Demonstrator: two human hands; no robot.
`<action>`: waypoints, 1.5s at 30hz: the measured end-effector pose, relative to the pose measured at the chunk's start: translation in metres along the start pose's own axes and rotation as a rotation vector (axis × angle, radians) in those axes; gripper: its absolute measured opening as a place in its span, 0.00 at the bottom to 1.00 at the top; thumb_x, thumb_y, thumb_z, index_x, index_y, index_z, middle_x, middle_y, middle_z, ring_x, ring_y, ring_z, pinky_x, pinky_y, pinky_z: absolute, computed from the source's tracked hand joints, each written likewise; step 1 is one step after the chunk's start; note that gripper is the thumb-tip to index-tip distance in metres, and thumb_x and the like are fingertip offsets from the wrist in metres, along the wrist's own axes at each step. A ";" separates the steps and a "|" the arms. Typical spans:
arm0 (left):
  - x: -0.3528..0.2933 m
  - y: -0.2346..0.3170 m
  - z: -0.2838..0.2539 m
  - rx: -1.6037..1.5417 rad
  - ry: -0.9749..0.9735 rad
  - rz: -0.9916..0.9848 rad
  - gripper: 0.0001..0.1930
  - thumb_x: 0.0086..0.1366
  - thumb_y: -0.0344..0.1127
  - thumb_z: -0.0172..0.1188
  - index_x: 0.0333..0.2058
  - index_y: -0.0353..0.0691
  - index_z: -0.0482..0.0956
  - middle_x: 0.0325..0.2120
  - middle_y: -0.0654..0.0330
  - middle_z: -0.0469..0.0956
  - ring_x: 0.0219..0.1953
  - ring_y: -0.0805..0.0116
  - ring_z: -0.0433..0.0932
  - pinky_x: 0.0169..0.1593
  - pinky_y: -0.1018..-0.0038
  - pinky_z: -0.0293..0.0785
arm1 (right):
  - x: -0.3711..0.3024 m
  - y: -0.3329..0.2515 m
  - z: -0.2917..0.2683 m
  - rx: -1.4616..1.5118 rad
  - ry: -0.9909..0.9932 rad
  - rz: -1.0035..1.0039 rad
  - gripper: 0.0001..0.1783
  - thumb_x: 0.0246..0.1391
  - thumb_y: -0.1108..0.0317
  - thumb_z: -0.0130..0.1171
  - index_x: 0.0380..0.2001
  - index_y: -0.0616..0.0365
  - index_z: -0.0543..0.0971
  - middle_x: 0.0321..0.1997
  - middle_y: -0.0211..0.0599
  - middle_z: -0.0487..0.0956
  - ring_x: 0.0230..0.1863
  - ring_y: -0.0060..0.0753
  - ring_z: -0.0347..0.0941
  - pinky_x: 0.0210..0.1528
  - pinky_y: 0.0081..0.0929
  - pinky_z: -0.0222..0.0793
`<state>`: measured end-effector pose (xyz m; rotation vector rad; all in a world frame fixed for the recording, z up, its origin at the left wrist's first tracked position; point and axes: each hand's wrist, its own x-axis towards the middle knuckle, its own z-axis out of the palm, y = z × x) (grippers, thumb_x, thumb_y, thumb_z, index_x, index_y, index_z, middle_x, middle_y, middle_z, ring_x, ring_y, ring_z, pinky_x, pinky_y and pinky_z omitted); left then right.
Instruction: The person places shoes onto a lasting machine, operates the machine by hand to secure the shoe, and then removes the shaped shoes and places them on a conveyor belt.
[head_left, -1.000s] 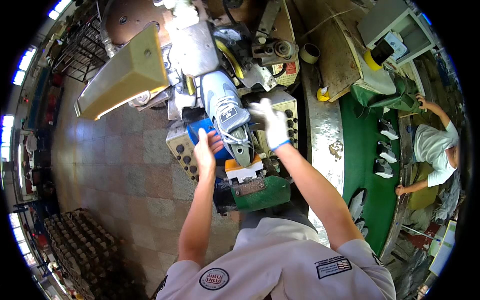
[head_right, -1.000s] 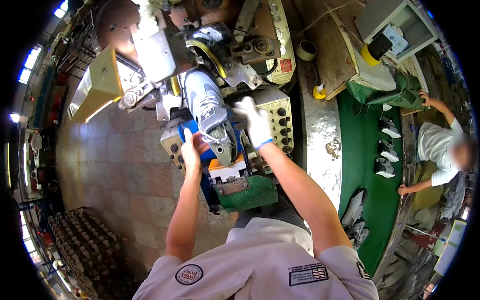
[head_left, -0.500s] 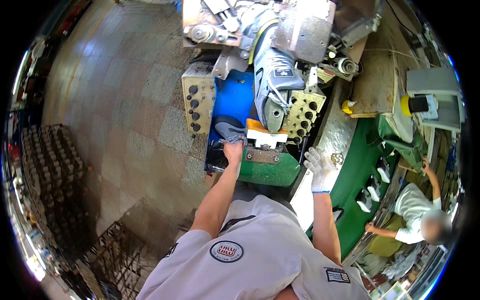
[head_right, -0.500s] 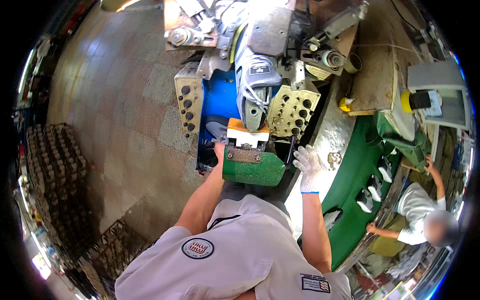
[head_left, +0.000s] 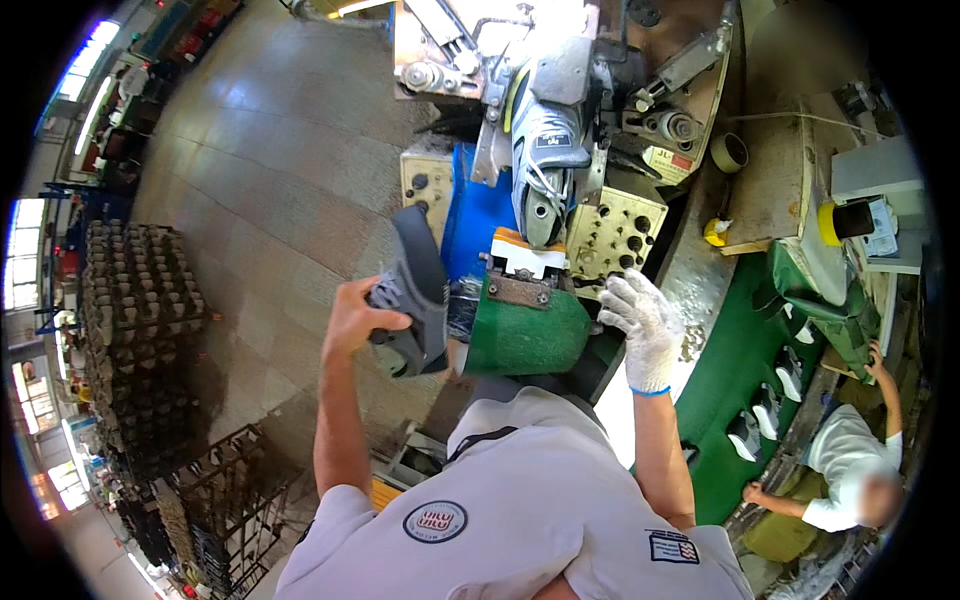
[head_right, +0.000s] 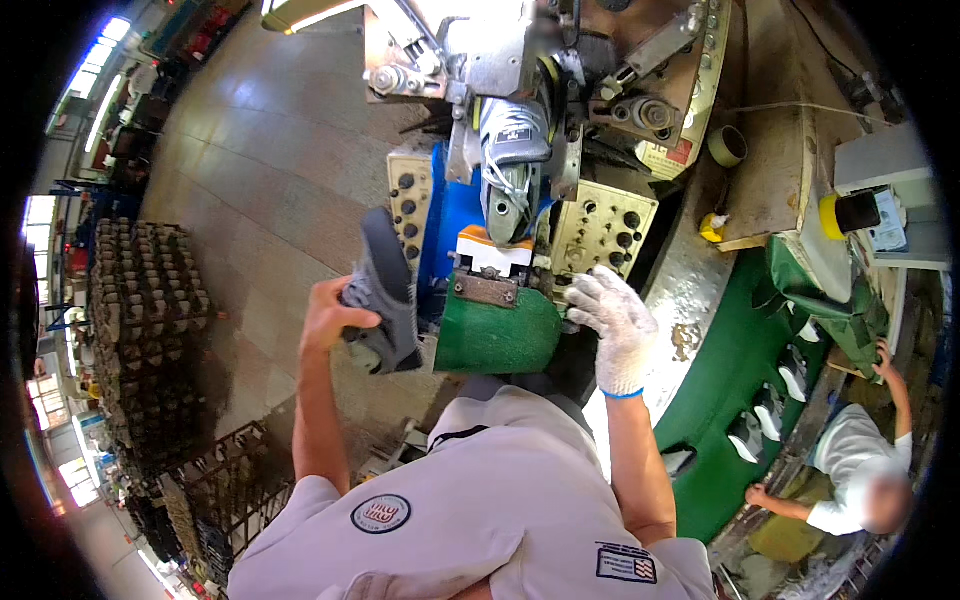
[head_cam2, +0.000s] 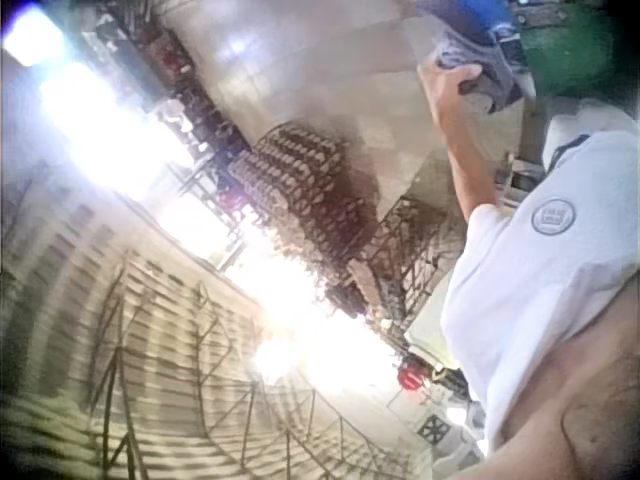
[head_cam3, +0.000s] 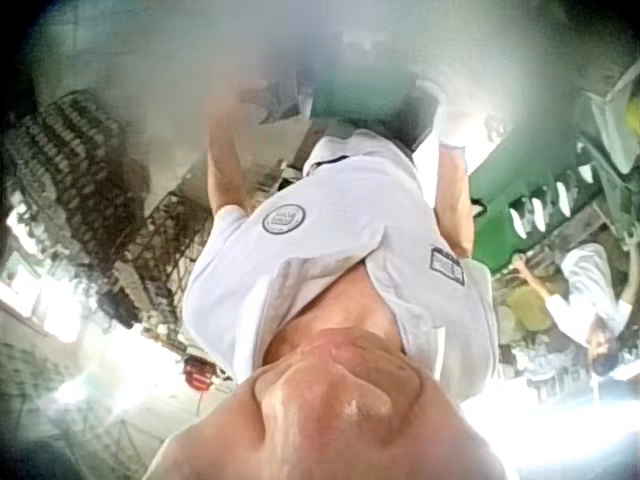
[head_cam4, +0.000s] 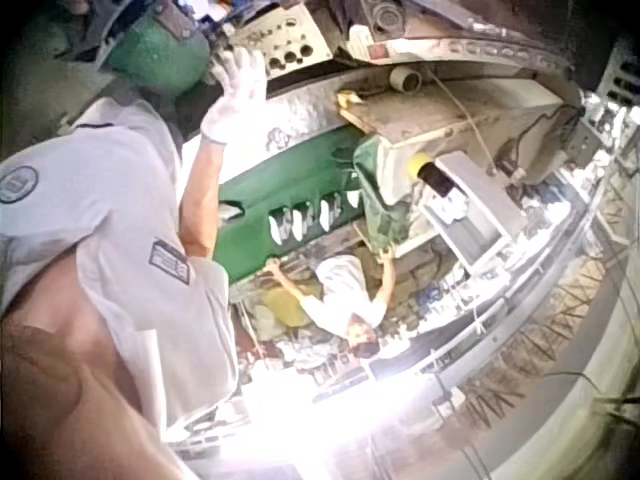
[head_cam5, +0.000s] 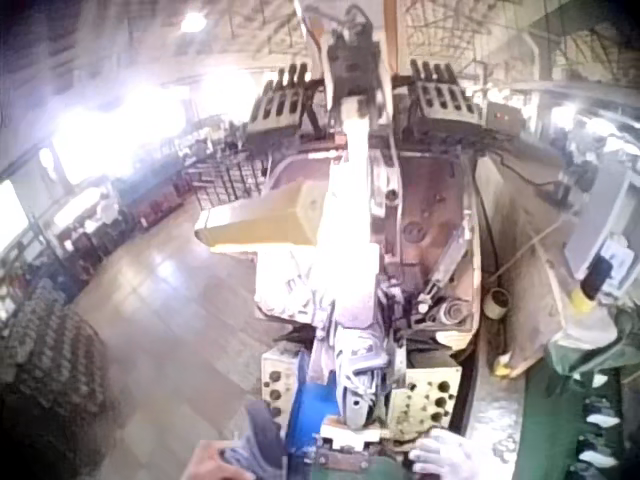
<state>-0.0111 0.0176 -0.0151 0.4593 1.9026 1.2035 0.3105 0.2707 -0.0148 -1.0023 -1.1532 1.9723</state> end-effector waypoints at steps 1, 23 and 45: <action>-0.010 0.027 -0.008 -0.095 -0.066 0.065 0.29 0.32 0.32 0.78 0.39 0.28 0.85 0.31 0.59 0.84 0.33 0.72 0.81 0.41 0.75 0.77 | -0.002 -0.010 0.015 0.039 -0.059 0.000 0.38 0.62 0.53 0.59 0.62 0.77 0.66 0.53 0.58 0.80 0.50 0.46 0.82 0.47 0.34 0.82; -0.024 0.087 0.397 -0.286 -0.688 -0.015 0.31 0.70 0.57 0.56 0.54 0.31 0.77 0.47 0.56 0.82 0.43 0.66 0.82 0.49 0.71 0.76 | -0.073 -0.029 -0.154 1.047 0.146 -0.127 0.33 0.59 0.44 0.59 0.60 0.56 0.75 0.55 0.40 0.81 0.52 0.40 0.79 0.58 0.38 0.74; -0.080 0.111 0.603 0.290 -1.599 -0.384 0.26 0.71 0.50 0.57 0.48 0.26 0.81 0.43 0.51 0.84 0.43 0.65 0.83 0.51 0.71 0.78 | -0.180 0.019 -0.283 0.636 0.258 -0.468 0.48 0.36 0.60 0.77 0.63 0.62 0.70 0.49 0.31 0.81 0.47 0.24 0.78 0.47 0.23 0.74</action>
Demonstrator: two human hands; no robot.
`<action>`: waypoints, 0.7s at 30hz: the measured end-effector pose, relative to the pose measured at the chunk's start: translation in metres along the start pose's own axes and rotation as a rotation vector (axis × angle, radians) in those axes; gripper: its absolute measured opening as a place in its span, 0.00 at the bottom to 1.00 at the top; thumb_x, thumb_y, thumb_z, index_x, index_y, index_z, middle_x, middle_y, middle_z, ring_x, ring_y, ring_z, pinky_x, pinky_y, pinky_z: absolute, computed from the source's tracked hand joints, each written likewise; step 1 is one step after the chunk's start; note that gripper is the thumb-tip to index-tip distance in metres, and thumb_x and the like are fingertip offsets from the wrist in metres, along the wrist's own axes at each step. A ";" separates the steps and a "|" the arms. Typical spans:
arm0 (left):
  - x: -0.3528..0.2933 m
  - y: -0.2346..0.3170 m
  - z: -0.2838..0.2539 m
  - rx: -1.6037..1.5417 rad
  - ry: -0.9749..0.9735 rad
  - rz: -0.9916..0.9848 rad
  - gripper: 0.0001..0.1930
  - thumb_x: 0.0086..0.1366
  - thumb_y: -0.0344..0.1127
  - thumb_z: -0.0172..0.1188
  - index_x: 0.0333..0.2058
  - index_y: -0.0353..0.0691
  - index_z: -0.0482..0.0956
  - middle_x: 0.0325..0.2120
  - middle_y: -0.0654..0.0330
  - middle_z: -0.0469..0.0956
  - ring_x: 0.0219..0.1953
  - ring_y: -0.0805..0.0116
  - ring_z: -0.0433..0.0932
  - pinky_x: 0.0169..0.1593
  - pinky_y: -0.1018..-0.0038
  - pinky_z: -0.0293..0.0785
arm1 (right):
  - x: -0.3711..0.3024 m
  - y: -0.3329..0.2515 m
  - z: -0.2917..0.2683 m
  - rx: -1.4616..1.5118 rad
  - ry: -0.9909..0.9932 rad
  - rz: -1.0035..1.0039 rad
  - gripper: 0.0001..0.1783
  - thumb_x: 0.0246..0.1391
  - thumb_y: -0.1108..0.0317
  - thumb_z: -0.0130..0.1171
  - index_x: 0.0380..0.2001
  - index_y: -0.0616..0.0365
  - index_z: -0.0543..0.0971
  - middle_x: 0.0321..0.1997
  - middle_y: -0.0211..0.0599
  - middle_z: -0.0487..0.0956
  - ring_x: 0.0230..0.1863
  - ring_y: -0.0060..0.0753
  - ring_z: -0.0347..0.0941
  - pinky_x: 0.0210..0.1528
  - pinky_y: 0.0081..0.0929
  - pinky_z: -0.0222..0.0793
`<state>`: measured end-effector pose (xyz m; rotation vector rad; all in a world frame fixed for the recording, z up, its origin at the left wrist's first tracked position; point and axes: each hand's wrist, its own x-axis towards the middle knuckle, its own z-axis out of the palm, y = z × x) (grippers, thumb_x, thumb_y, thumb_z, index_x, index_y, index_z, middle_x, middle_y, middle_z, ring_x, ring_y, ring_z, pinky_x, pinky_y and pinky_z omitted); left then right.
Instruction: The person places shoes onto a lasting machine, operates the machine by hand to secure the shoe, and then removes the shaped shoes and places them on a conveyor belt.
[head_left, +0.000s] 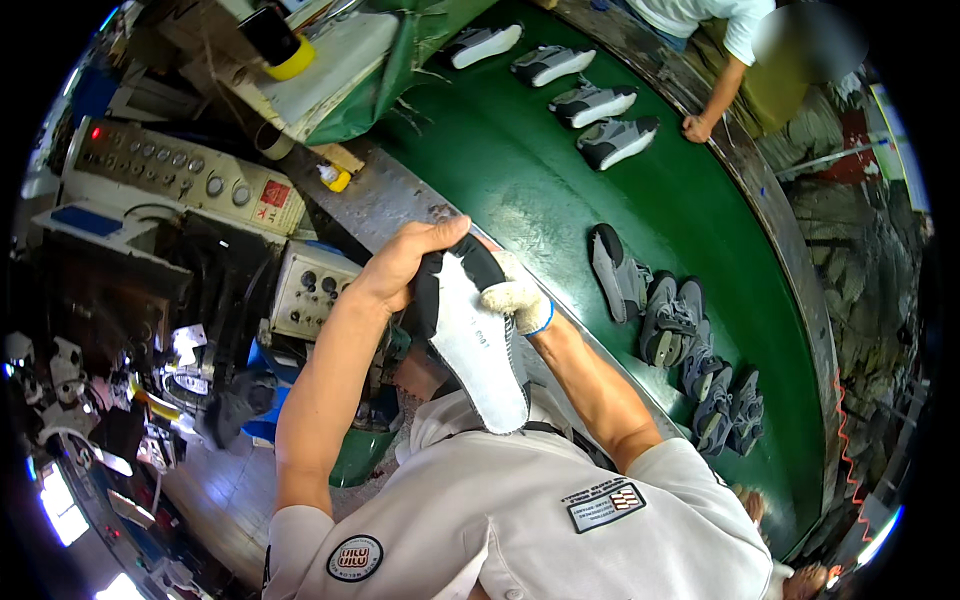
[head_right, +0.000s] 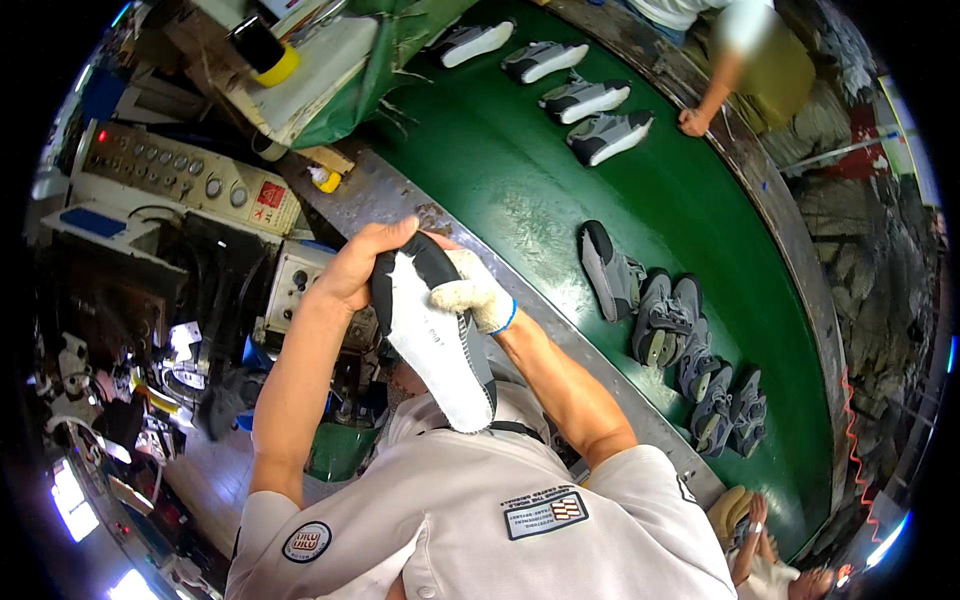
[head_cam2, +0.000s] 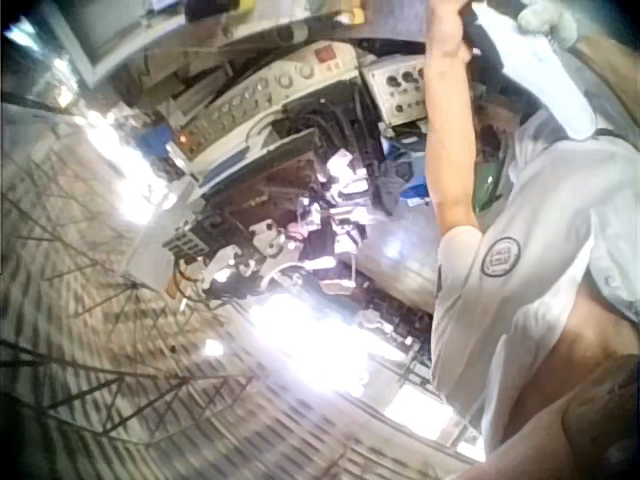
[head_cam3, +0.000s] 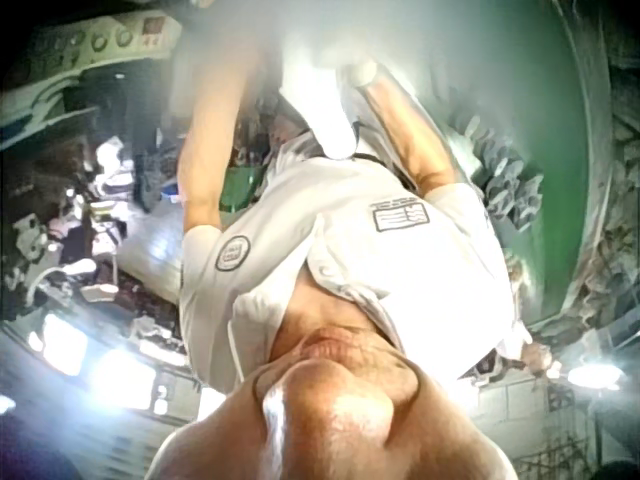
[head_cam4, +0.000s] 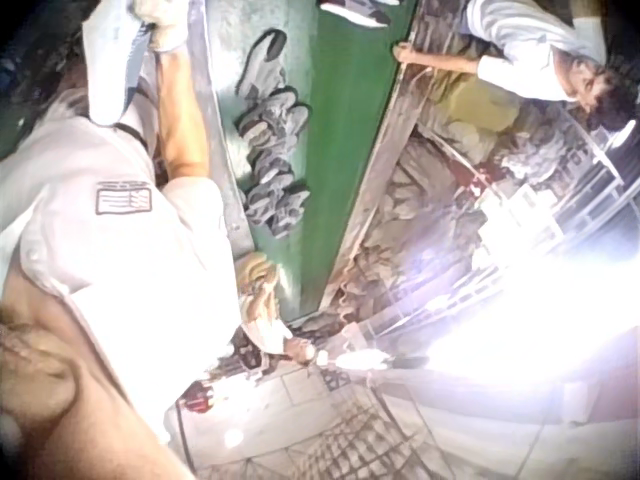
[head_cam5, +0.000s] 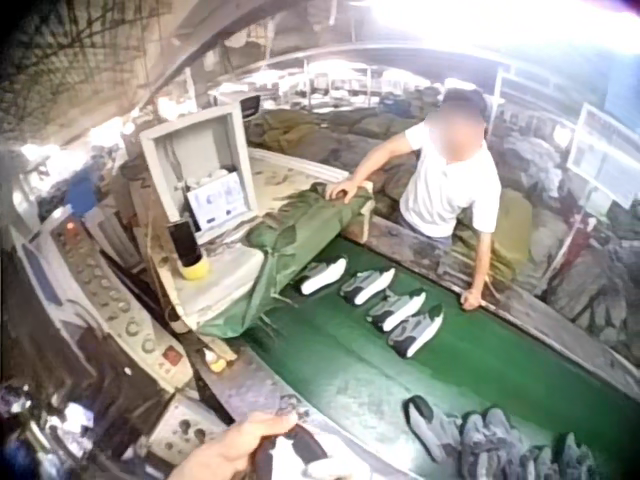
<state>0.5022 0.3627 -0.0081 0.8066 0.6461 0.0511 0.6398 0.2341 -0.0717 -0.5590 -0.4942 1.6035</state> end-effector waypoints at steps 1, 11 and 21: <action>0.008 -0.001 0.004 0.045 -0.050 -0.009 0.28 0.71 0.51 0.56 0.49 0.25 0.80 0.46 0.49 0.83 0.45 0.62 0.83 0.54 0.70 0.77 | -0.004 0.000 -0.017 -0.042 -0.029 0.015 0.49 0.36 0.60 0.77 0.63 0.61 0.69 0.48 0.30 0.81 0.45 0.21 0.77 0.45 0.20 0.74; 0.052 -0.024 0.041 0.329 -0.026 -0.029 0.21 0.70 0.42 0.57 0.46 0.25 0.82 0.43 0.52 0.83 0.43 0.67 0.81 0.51 0.73 0.75 | -0.046 -0.002 -0.049 0.039 0.072 -0.097 0.37 0.43 0.68 0.70 0.60 0.61 0.74 0.40 0.24 0.78 0.36 0.15 0.72 0.34 0.17 0.70; 0.089 -0.031 0.071 0.458 -0.177 -0.081 0.25 0.63 0.46 0.64 0.46 0.25 0.81 0.45 0.48 0.83 0.45 0.62 0.81 0.54 0.69 0.74 | -0.085 -0.016 -0.063 0.056 0.251 -0.068 0.24 0.37 0.66 0.72 0.42 0.64 0.83 0.28 0.31 0.81 0.25 0.22 0.75 0.28 0.23 0.73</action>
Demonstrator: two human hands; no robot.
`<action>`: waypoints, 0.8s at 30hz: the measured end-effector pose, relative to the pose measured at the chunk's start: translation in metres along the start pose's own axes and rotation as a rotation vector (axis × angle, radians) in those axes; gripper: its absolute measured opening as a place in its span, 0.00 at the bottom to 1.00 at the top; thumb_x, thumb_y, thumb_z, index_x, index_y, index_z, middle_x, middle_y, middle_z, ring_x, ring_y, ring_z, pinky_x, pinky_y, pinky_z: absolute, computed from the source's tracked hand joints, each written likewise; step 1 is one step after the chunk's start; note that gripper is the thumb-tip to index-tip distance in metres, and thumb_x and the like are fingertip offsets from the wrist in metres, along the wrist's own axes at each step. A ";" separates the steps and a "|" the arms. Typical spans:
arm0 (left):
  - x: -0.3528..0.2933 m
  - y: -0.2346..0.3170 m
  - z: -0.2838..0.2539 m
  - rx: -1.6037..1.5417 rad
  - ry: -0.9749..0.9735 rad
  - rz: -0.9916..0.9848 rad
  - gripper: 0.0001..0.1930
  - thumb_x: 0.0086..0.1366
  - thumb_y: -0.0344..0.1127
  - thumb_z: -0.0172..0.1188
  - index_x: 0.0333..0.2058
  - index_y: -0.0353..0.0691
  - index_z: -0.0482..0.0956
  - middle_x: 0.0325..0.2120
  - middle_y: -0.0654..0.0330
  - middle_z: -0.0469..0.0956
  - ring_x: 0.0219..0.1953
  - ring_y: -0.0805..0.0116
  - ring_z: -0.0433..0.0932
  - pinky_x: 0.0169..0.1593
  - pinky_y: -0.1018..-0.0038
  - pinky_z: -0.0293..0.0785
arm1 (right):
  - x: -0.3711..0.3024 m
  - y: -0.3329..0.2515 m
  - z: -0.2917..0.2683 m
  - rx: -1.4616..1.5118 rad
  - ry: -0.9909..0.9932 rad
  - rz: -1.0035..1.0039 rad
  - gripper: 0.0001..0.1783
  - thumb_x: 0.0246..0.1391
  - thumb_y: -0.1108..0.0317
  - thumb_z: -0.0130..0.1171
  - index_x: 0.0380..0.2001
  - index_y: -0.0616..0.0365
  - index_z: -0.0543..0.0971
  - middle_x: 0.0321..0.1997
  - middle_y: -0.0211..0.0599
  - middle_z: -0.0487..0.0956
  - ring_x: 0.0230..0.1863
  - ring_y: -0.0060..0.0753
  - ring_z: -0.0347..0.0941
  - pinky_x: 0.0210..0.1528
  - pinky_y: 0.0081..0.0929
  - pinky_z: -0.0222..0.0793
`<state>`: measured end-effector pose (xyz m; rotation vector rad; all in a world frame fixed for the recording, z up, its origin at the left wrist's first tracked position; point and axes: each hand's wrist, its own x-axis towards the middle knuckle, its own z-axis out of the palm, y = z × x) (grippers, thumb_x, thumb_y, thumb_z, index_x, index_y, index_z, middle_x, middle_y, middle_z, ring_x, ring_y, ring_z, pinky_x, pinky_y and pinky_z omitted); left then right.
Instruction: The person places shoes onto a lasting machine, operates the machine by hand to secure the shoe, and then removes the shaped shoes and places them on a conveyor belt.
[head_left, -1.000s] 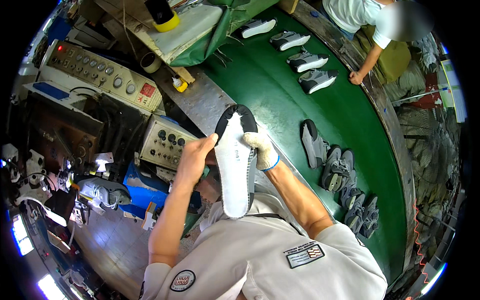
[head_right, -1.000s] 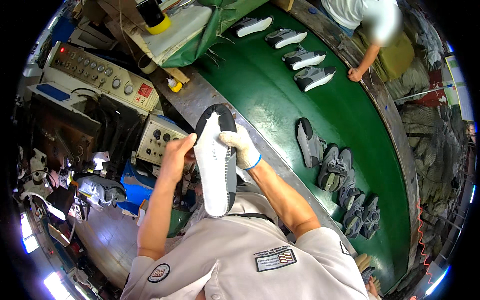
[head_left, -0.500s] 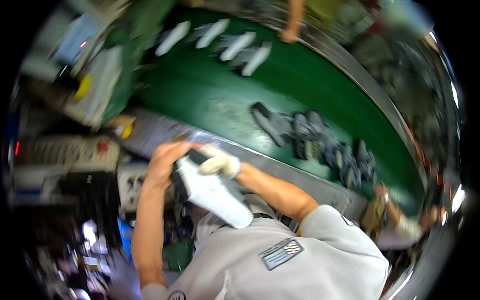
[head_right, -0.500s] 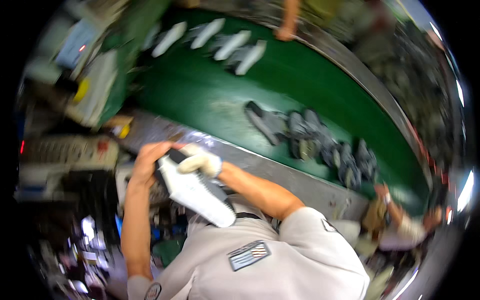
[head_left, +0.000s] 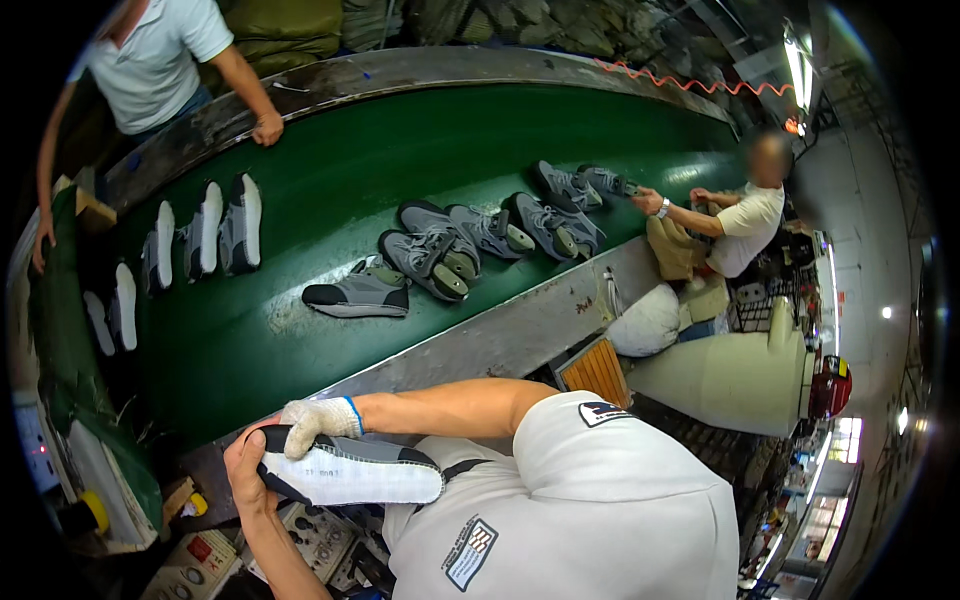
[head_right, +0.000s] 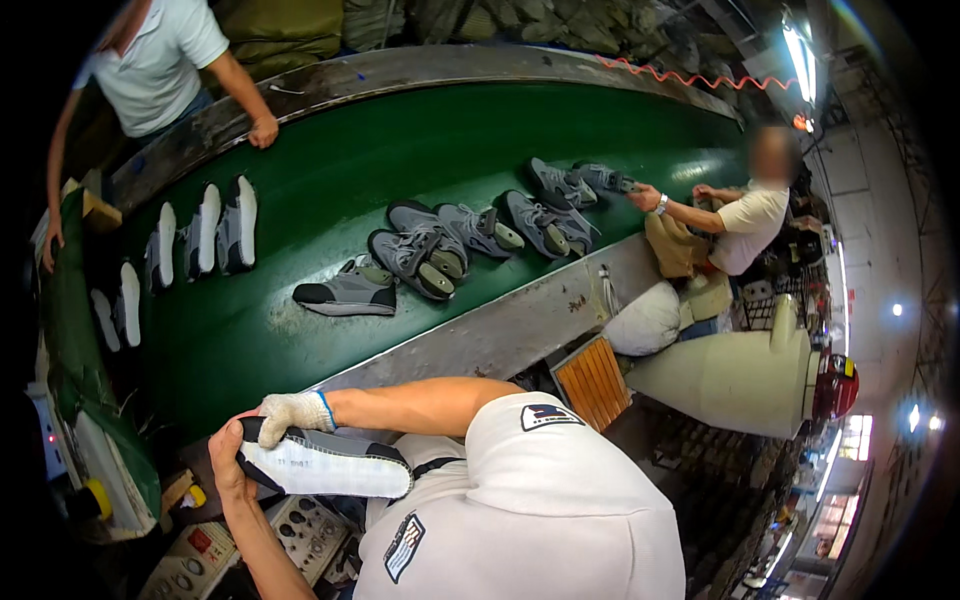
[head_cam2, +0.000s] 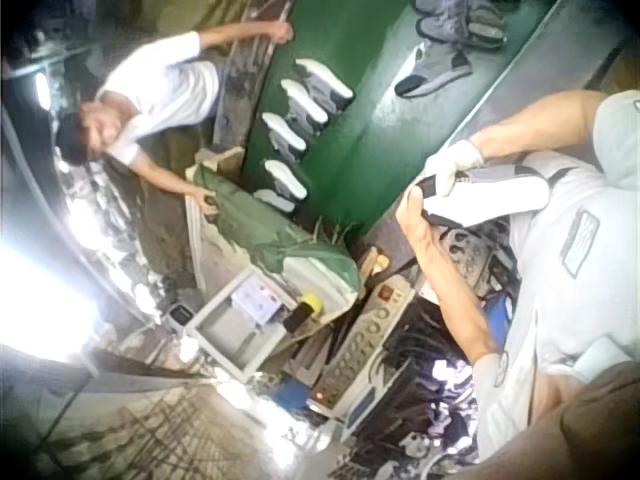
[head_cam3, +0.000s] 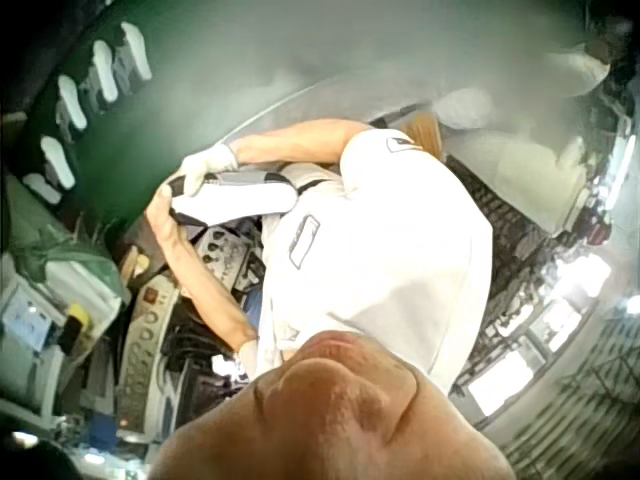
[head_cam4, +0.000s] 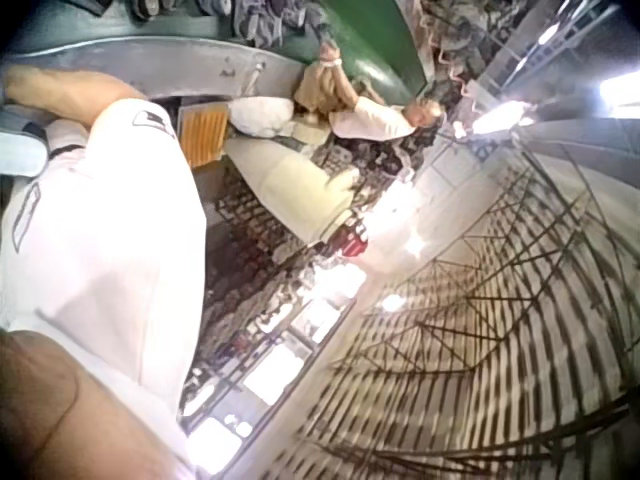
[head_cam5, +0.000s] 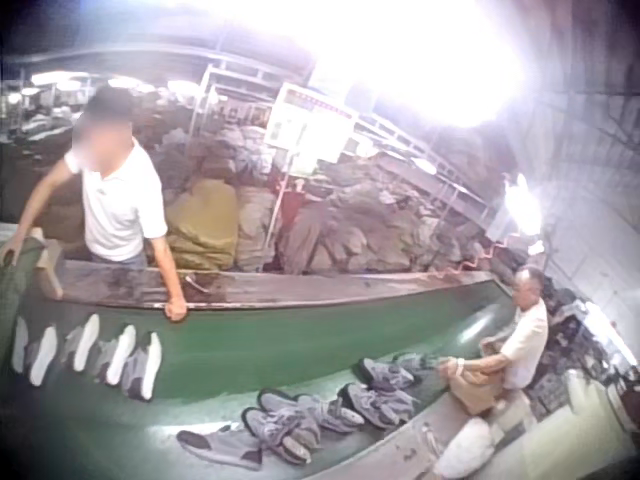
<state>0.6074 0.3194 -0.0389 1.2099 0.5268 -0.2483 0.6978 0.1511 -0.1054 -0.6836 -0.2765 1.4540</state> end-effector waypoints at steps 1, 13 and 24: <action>0.006 -0.001 0.001 0.016 -0.012 0.008 0.24 0.64 0.46 0.63 0.45 0.25 0.81 0.45 0.49 0.83 0.45 0.62 0.81 0.54 0.69 0.74 | 0.001 0.002 -0.005 -0.009 0.040 -0.030 0.19 0.38 0.66 0.72 0.35 0.64 0.83 0.26 0.31 0.80 0.23 0.21 0.74 0.26 0.24 0.72; 0.061 -0.072 -0.034 -0.071 0.411 -0.165 0.26 0.71 0.50 0.60 0.50 0.27 0.76 0.46 0.47 0.82 0.47 0.57 0.83 0.51 0.66 0.79 | 0.002 -0.149 -0.132 -1.118 0.571 0.222 0.31 0.47 0.43 0.68 0.39 0.63 0.86 0.36 0.43 0.86 0.39 0.37 0.82 0.43 0.36 0.76; -0.069 -0.199 -0.061 -0.244 0.746 -0.477 0.17 0.70 0.40 0.60 0.45 0.27 0.78 0.37 0.47 0.85 0.37 0.58 0.87 0.38 0.70 0.83 | 0.135 -0.171 -0.315 -1.719 0.759 0.795 0.31 0.54 0.41 0.59 0.52 0.53 0.84 0.56 0.44 0.81 0.57 0.47 0.78 0.53 0.53 0.76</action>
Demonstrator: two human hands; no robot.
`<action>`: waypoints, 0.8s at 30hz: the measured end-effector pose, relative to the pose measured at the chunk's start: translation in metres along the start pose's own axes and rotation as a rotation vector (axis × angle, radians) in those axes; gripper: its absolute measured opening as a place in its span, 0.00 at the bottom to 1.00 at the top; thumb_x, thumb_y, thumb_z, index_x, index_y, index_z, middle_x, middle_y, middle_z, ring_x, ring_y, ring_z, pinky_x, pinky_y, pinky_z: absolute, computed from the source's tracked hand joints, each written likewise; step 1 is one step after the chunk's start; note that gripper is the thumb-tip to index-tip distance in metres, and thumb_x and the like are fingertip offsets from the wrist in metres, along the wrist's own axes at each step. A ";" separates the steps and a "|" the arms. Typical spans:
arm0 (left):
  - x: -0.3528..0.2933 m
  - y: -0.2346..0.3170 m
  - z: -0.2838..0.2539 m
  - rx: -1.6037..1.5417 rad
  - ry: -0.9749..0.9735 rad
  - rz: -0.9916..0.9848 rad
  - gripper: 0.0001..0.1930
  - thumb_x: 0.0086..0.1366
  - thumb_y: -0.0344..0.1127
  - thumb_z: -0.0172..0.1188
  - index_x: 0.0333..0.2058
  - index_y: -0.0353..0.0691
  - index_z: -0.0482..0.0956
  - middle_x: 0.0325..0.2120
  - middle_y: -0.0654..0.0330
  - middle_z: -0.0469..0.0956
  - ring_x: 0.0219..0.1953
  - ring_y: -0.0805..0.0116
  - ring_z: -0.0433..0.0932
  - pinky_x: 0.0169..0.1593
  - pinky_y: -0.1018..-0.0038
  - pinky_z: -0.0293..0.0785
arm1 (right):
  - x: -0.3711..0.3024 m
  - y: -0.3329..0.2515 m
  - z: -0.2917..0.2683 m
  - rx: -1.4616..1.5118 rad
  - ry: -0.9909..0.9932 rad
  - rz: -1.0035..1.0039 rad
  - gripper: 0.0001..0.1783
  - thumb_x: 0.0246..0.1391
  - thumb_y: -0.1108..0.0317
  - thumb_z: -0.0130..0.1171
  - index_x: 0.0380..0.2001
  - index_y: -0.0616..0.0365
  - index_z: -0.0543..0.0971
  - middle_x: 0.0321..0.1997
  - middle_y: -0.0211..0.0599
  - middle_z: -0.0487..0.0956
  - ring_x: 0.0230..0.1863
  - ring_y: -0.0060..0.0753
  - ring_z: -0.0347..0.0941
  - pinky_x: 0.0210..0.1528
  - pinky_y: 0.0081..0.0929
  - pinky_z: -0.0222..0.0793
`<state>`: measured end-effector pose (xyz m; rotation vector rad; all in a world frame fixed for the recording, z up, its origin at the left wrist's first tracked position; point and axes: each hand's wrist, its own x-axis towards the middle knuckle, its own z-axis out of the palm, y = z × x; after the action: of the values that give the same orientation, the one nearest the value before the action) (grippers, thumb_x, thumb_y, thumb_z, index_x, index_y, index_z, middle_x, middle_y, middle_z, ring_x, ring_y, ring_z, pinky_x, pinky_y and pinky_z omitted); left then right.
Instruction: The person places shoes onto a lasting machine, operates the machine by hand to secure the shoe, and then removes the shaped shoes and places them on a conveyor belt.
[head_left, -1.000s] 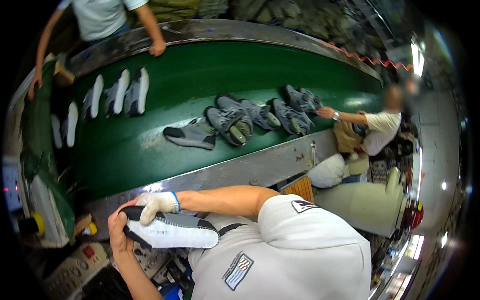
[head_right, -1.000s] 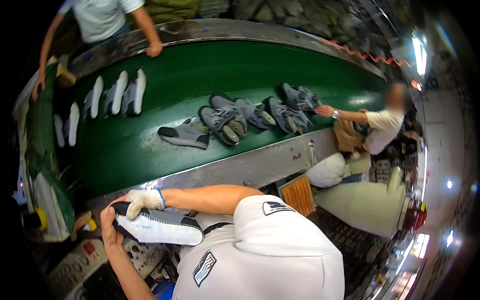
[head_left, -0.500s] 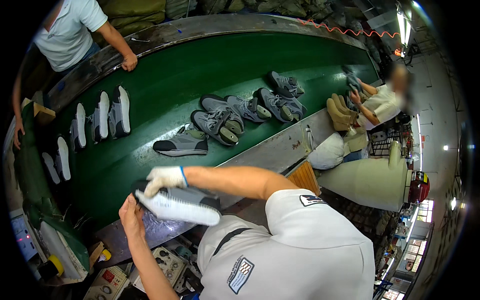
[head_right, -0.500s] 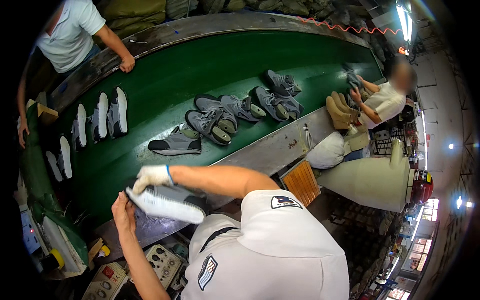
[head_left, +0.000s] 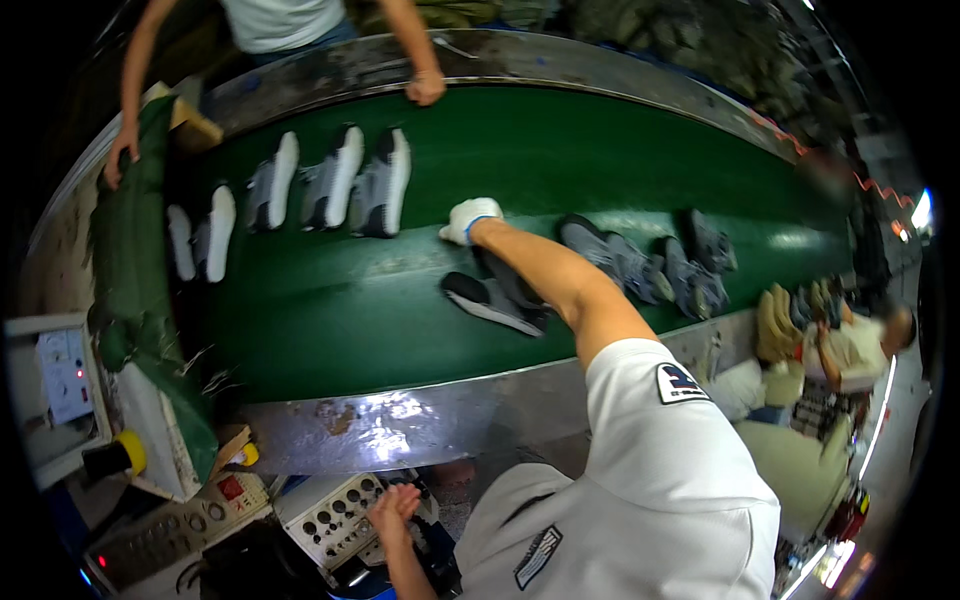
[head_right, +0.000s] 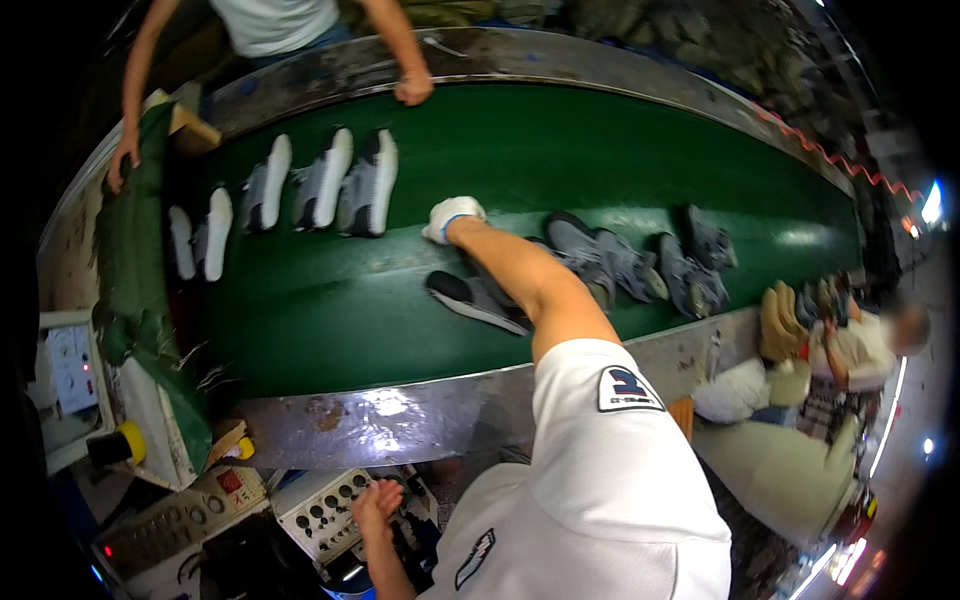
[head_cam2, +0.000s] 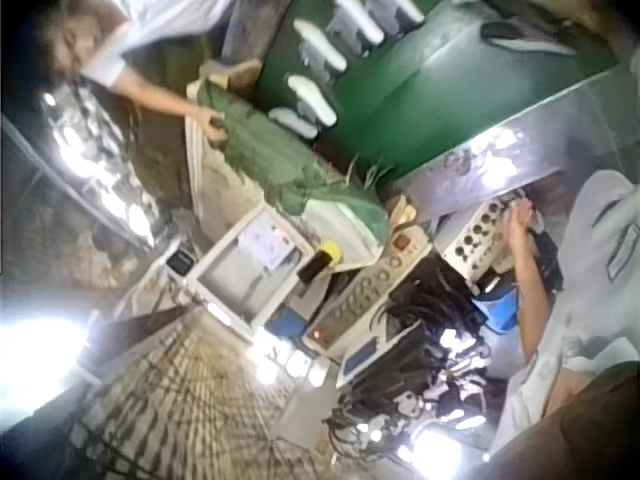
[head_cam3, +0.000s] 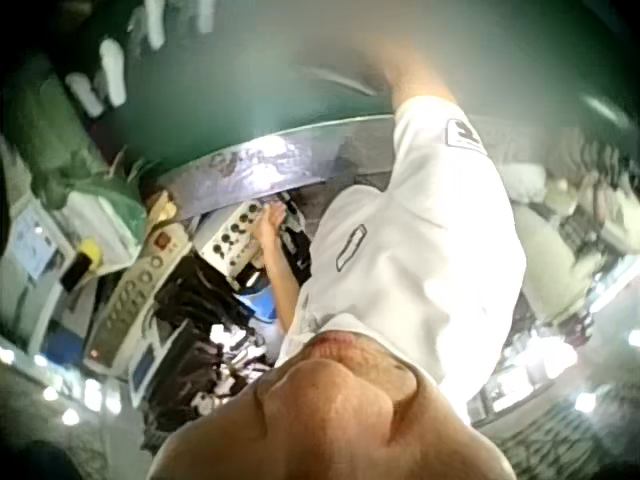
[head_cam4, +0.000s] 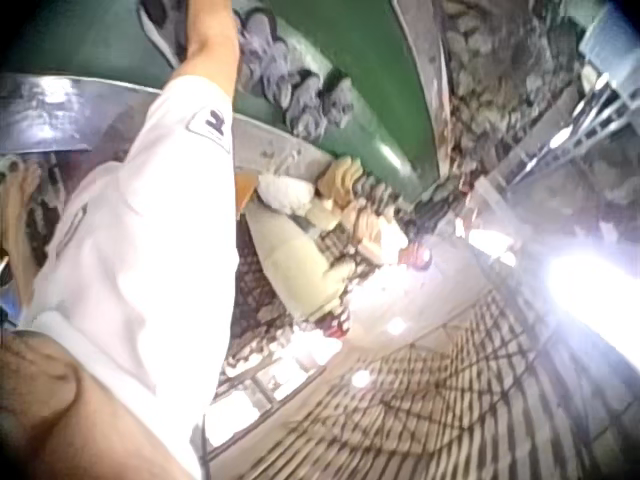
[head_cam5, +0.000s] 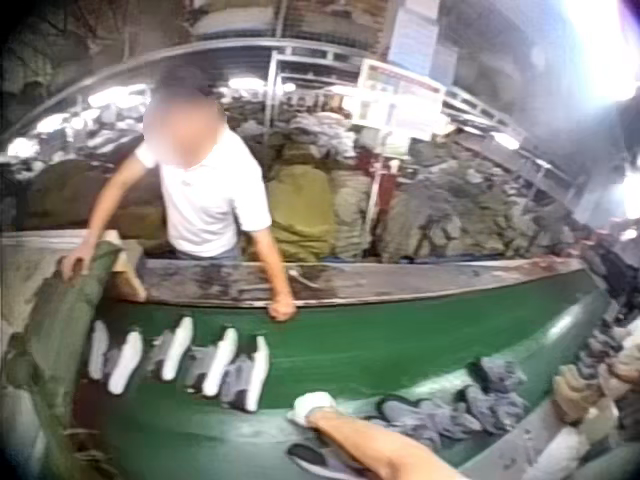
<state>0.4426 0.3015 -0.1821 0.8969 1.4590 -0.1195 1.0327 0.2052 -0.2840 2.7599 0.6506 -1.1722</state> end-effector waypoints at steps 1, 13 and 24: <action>-0.005 -0.006 -0.003 -0.010 0.023 -0.011 0.17 0.70 0.40 0.60 0.44 0.27 0.78 0.38 0.47 0.85 0.37 0.58 0.87 0.39 0.70 0.83 | 0.002 -0.019 -0.014 0.157 0.077 0.026 0.38 0.51 0.38 0.62 0.54 0.58 0.81 0.58 0.48 0.80 0.59 0.48 0.77 0.56 0.48 0.74; -0.019 -0.029 0.004 -0.200 0.007 -0.034 0.17 0.70 0.37 0.60 0.46 0.25 0.79 0.39 0.45 0.84 0.39 0.57 0.86 0.40 0.72 0.82 | 0.123 -0.088 0.046 1.431 0.145 -0.049 0.46 0.41 0.57 0.76 0.58 0.74 0.68 0.53 0.54 0.80 0.54 0.48 0.79 0.58 0.43 0.74; -0.094 0.021 -0.094 -0.274 0.178 0.520 0.19 0.71 0.41 0.60 0.50 0.30 0.79 0.43 0.51 0.84 0.43 0.63 0.84 0.46 0.70 0.81 | -0.292 -0.165 0.170 2.085 -1.166 -0.406 0.40 0.54 0.43 0.66 0.61 0.58 0.71 0.57 0.47 0.78 0.56 0.45 0.76 0.62 0.49 0.71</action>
<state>0.3640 0.3293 -0.0768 1.0471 1.3175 0.5454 0.6701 0.2128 -0.1832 0.8804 -0.6804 -4.4891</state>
